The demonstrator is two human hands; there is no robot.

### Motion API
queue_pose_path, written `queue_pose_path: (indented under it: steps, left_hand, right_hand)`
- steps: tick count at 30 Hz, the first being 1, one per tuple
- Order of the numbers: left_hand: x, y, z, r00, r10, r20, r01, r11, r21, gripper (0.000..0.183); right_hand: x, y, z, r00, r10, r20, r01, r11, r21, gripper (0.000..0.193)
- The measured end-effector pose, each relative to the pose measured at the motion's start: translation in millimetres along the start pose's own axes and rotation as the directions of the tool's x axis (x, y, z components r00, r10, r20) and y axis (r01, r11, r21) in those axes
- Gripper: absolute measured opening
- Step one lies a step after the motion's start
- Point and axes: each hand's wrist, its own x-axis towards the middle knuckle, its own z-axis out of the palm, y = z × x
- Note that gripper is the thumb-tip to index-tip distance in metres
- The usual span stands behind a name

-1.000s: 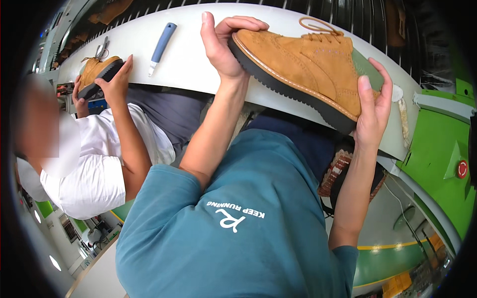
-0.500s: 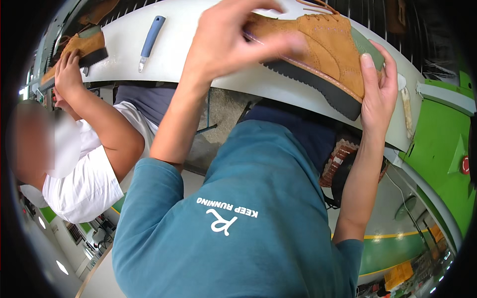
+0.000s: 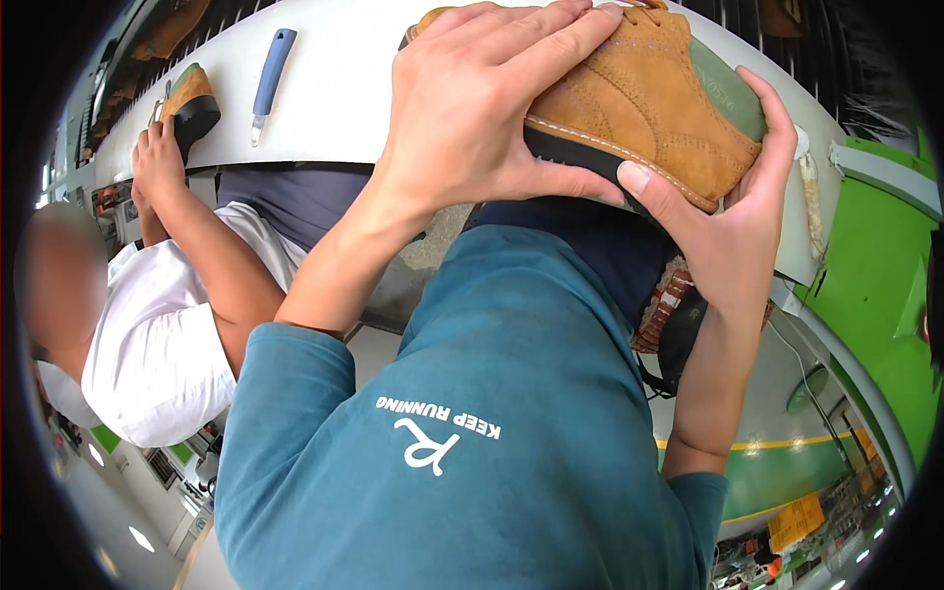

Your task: The person inspects a pair of brown suede shoes on a factory assembly line. They pick up the shoes, rotate them to examine the soles and uppers, and place them back on the conveyor belt. The person repeats this process for multiple pairs of shoes throughout the clip.

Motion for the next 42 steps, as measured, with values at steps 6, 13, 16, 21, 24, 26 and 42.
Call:
queue_pose_path:
  steps: [6,13,16,21,24,26,42]
  left_hand:
    - [-6,3,3,0.997,-0.015,-0.081,0.012,0.999,-0.042,0.101]
    - [1,12,-11,0.997,-0.065,0.03,0.065,0.998,-0.007,0.105]
    - [-7,-6,11,0.988,0.058,-0.144,-0.042,0.993,0.113,0.082]
    - [-5,13,-2,0.999,-0.026,-0.035,0.028,0.998,0.048,0.12]
    - [-10,7,-2,0.998,-0.049,-0.041,0.05,0.999,0.016,0.115]
    - [-8,5,-1,0.998,-0.02,-0.059,0.021,1.0,0.011,0.117]
    - [-69,2,-11,0.695,-0.499,-0.518,0.116,0.789,-0.604,0.161]
  right_hand:
    - [-9,9,8,0.998,-0.047,-0.052,0.048,0.999,0.018,0.107]
    - [-6,23,-17,0.984,-0.161,0.082,0.164,0.986,-0.032,0.13]
    - [-2,41,-37,0.959,-0.227,0.168,0.211,0.971,0.11,0.136]
    - [4,58,-49,0.954,-0.239,0.181,0.195,0.953,0.232,0.133]
    - [4,55,-51,0.967,-0.183,0.176,0.137,0.96,0.244,0.13]
    - [2,48,-48,0.975,-0.157,0.159,0.121,0.969,0.215,0.129]
    - [4,-75,66,0.855,-0.519,-0.021,0.519,0.853,0.049,0.128]
